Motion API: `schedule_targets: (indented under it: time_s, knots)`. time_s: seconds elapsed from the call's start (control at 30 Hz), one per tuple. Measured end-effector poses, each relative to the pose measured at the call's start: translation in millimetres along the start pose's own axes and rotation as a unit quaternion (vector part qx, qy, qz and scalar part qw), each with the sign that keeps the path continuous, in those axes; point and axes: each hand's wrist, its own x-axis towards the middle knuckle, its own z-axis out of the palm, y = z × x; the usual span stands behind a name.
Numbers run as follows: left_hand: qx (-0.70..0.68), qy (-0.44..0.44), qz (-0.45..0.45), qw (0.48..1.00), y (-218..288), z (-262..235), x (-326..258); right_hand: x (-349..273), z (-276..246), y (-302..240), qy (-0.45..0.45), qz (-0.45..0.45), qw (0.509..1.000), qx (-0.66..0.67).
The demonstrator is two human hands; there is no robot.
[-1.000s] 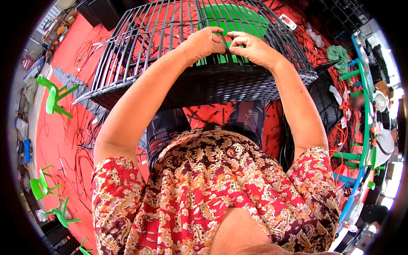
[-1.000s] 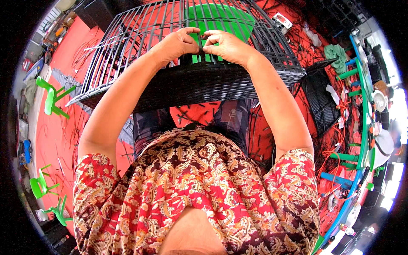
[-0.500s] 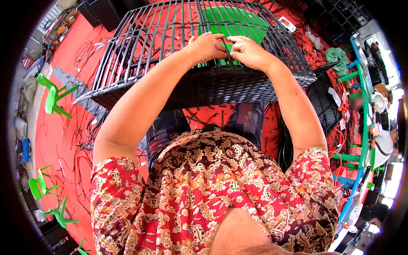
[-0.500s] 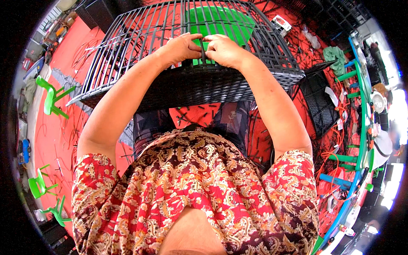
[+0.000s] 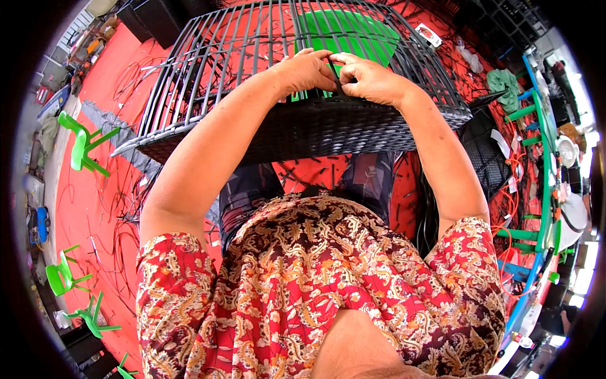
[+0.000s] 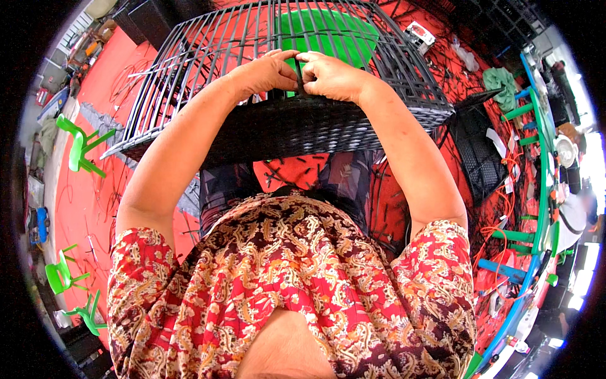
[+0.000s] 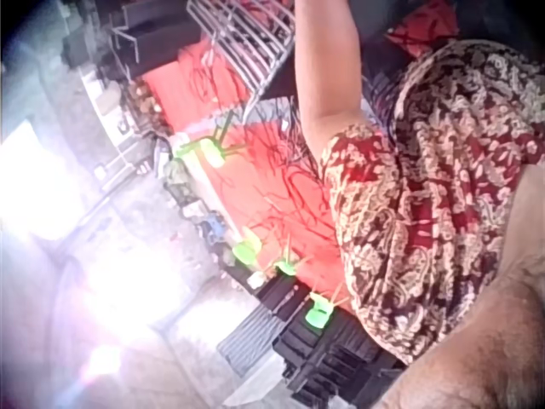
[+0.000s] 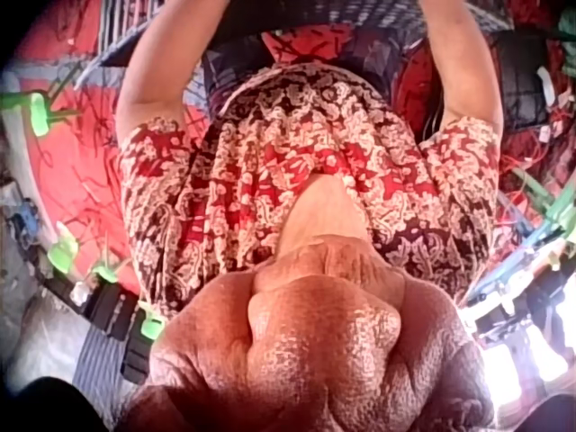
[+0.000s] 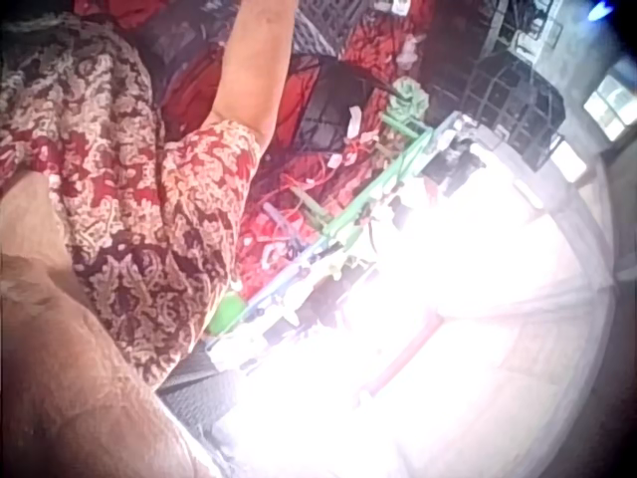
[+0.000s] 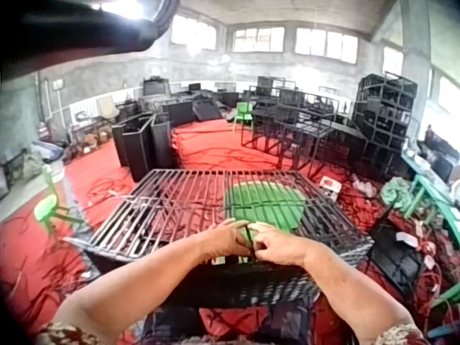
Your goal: The person weaves black synthetic strips through the frame of a piece of furniture by hand, pulling strips from a pile on the floor and threading them through the existing lattice.
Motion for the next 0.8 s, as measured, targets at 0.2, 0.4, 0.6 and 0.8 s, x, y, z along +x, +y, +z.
schedule_targets:
  time_s: [0.2,0.4,0.6,0.8]
  knots:
    - [0.021,0.010,0.000,1.000,-6,5,0,0,-1,-8,-0.004,0.008,1.000,0.017]
    - [-0.010,-0.039,-0.012,0.999,14,-9,-8,3,9,3,0.071,-0.063,0.995,-0.009]
    - [-0.086,-0.007,-0.013,0.996,12,-6,-10,-1,3,-5,0.136,-0.126,0.974,-0.127]
    - [0.142,0.002,0.276,0.951,-17,-6,3,2,2,3,0.190,-0.211,0.944,-0.168]
